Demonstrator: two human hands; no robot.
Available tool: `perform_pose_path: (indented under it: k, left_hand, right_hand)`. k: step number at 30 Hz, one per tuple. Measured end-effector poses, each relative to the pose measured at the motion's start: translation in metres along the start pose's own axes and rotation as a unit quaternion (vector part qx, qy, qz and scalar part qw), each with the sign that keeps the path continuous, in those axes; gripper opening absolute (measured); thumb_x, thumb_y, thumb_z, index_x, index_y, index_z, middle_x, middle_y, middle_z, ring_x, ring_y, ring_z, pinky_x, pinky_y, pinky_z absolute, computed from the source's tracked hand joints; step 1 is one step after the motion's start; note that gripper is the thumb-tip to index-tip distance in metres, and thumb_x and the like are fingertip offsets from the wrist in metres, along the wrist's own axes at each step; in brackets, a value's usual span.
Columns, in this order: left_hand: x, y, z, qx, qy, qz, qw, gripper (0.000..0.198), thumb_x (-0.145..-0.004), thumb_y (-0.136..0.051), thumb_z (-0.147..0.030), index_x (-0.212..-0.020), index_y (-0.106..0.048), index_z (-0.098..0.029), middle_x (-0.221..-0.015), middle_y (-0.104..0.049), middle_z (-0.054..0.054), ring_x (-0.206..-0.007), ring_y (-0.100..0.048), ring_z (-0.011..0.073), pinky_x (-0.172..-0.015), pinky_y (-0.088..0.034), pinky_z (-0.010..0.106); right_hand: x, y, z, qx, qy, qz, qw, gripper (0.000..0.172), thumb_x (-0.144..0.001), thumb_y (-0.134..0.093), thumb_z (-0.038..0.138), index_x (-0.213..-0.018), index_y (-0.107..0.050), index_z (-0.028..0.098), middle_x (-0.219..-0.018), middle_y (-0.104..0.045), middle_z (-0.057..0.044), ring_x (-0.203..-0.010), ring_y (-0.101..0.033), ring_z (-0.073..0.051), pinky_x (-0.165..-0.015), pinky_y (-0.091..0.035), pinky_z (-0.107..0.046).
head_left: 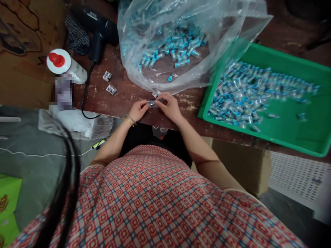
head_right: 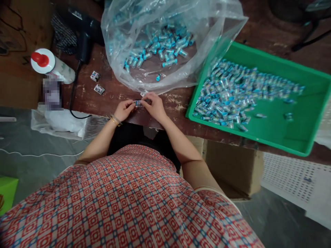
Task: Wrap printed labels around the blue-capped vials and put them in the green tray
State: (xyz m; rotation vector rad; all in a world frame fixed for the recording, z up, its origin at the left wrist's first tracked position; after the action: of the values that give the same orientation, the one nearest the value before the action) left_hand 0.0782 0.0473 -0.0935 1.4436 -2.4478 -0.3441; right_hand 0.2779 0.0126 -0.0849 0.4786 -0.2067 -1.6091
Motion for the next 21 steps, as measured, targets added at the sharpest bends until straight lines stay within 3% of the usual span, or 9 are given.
perform_pose_path:
  k: [4,11,16,18,21]
  left_hand:
    - [0.002,-0.008,-0.004,-0.044,0.012,-0.007,0.999,0.027,-0.093,-0.059,-0.030,-0.069,-0.062,-0.018,-0.066,-0.059,0.000,-0.067,-0.051,0.0155,-0.069,-0.039,0.029]
    - [0.003,-0.012,0.001,-0.119,0.020,-0.058,0.991,0.023,-0.088,-0.064,-0.029,-0.068,-0.064,-0.020,-0.071,-0.065,0.002,-0.072,-0.054,0.0178,-0.072,-0.040,0.031]
    - [0.004,-0.007,0.000,-0.003,0.045,-0.076,0.996,0.030,-0.094,-0.063,-0.040,-0.074,-0.068,-0.019,-0.067,-0.062,0.001,-0.063,-0.052,0.0148,-0.066,-0.041,0.029]
    - [0.005,-0.009,-0.004,0.060,0.045,-0.062,0.995,0.036,-0.094,-0.063,-0.050,-0.078,-0.069,-0.018,-0.065,-0.061,0.000,-0.059,-0.050,0.0135,-0.063,-0.041,0.028]
    - [0.006,-0.015,-0.014,0.098,0.027,-0.042,0.994,0.045,-0.090,-0.066,-0.061,-0.076,-0.067,-0.018,-0.065,-0.060,0.000,-0.059,-0.050,0.0127,-0.062,-0.041,0.027]
  right_hand:
    - [0.004,-0.008,-0.014,0.008,-0.016,-0.027,0.999,0.021,-0.095,-0.062,0.037,-0.081,-0.071,0.024,-0.095,-0.072,-0.005,-0.096,-0.067,-0.022,-0.095,-0.054,-0.041]
    - [0.008,0.003,-0.021,0.058,-0.011,-0.038,0.998,0.025,-0.098,-0.059,0.041,-0.082,-0.070,0.025,-0.097,-0.071,-0.007,-0.097,-0.067,-0.025,-0.094,-0.054,-0.042]
    - [0.014,0.013,-0.015,0.125,-0.035,-0.038,0.991,0.026,-0.088,-0.076,0.048,-0.099,-0.075,0.025,-0.115,-0.068,-0.012,-0.103,-0.066,-0.030,-0.096,-0.055,-0.047]
    - [0.014,0.012,-0.007,0.101,-0.025,-0.053,0.993,0.028,-0.090,-0.074,0.048,-0.107,-0.076,0.026,-0.119,-0.068,-0.011,-0.105,-0.067,-0.028,-0.096,-0.055,-0.045]
    - [0.010,0.006,0.003,0.018,0.000,-0.030,0.999,0.022,-0.096,-0.066,0.045,-0.097,-0.075,0.026,-0.107,-0.071,-0.008,-0.102,-0.068,-0.024,-0.097,-0.055,-0.041]
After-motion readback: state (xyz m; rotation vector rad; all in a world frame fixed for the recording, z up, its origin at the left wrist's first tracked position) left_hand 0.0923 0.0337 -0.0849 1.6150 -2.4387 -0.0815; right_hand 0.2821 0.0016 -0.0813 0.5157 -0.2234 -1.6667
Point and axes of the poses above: each hand's wrist, its own x-axis away from the middle knuckle, its own y-axis out of the back of the hand, z = x × y, the point moved 1 cm from there along -x, towards the middle knuckle
